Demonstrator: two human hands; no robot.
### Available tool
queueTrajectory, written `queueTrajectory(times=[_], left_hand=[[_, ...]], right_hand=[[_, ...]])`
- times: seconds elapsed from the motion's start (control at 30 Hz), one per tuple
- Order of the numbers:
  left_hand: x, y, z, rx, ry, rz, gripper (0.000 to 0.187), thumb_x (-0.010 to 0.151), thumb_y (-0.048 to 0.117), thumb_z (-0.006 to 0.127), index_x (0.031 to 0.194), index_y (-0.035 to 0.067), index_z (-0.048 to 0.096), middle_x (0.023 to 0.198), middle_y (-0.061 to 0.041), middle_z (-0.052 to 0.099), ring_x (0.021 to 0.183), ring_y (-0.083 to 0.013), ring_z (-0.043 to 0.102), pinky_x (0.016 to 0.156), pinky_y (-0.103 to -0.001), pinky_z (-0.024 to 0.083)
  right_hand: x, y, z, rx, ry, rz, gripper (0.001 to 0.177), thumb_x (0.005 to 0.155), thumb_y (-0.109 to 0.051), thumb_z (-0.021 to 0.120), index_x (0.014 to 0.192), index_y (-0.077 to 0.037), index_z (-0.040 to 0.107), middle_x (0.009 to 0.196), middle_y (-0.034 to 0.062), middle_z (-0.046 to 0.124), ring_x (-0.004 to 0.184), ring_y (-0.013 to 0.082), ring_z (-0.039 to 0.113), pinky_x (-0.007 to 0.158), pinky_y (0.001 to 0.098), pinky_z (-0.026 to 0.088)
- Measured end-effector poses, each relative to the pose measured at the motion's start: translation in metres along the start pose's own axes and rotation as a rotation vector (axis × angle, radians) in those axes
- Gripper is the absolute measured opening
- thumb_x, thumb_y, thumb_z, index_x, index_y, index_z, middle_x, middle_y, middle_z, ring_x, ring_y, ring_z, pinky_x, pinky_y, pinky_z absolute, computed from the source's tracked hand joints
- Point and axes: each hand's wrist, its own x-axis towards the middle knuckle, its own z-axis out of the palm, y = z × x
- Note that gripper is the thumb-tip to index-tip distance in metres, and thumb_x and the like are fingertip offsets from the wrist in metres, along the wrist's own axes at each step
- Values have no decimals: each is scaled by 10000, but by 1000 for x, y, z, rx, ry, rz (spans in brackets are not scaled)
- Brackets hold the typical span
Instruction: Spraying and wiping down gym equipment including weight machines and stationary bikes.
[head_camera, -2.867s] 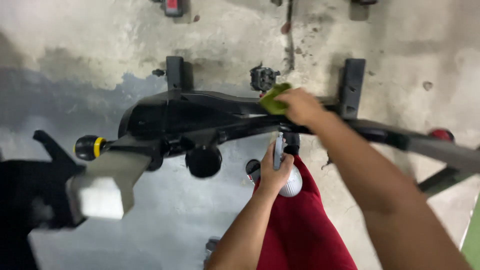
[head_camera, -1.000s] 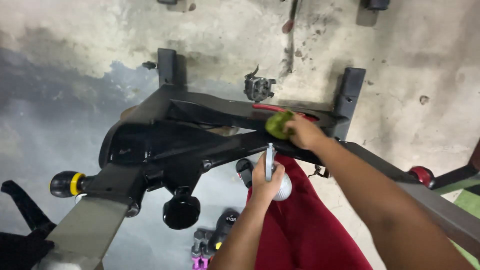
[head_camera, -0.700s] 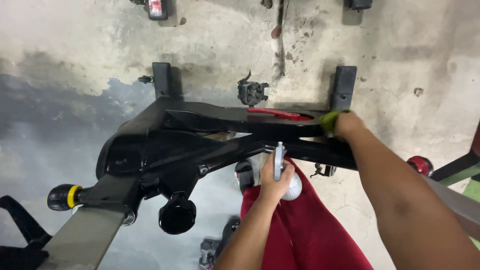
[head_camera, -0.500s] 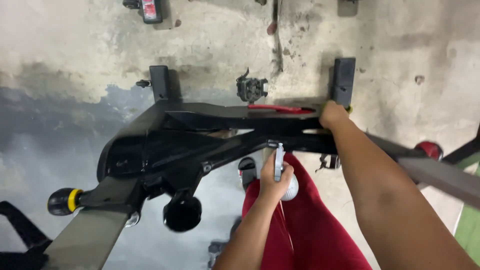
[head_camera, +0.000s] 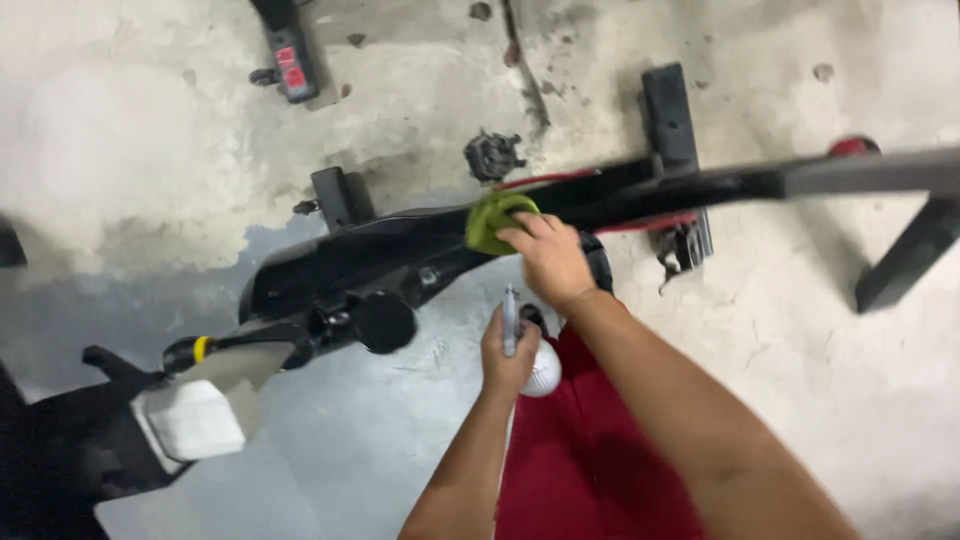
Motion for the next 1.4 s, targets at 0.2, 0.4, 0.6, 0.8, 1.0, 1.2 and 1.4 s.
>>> queueTrajectory(times=[0.2,0.4,0.6,0.8,1.0,1.2,1.4], left_hand=[[-23,-18,25,133,-14,125,392,861,85,665,1249,30,650,878,-65,691,736,-136,657,669,-303,548],[-37,-8,77,123,-184,-140,350,841,119,659,1184,54,642,743,-51,658,654,-138,625,600,-309,511],[-14,20,119,267,-264,-7,305,863,128,687,1151,27,668,750,-53,642,679,-154,621,639,-322,518],[30,30,129,153,-231,215,480,823,113,710,1290,44,626,938,-59,728,846,-167,689,786,-322,556],[54,40,108,578,-261,412,430,829,69,650,1258,39,674,1024,-148,722,932,-304,685,792,-385,547],[47,72,119,552,-364,269,425,774,96,631,1194,41,678,812,-133,683,722,-263,686,694,-379,545],[42,106,142,478,-426,294,403,772,99,631,1169,46,678,768,-108,680,684,-250,686,655,-371,539]], right_hand=[[-105,134,-71,-503,138,-39,287,834,-98,689,1091,-210,747,1229,71,655,1140,312,613,914,475,502],[-173,214,-97,-252,488,628,590,767,66,575,1350,0,632,1334,280,574,1245,445,519,1047,489,432],[-98,148,-114,1136,1111,461,601,977,48,533,1549,-21,363,1476,152,538,1306,280,559,1123,379,487],[-46,173,13,916,1182,852,718,884,70,498,1561,-70,305,1348,114,580,1061,205,602,887,333,545],[-54,200,73,1452,432,1069,378,832,48,549,1195,-9,636,1001,150,708,890,309,694,778,466,588],[-66,207,-39,1626,1129,815,460,843,95,528,1296,16,538,1178,177,625,1044,353,652,874,494,593],[-52,172,-91,1271,1515,355,731,899,149,496,1568,-96,332,1453,98,561,1241,236,616,1050,346,534]])
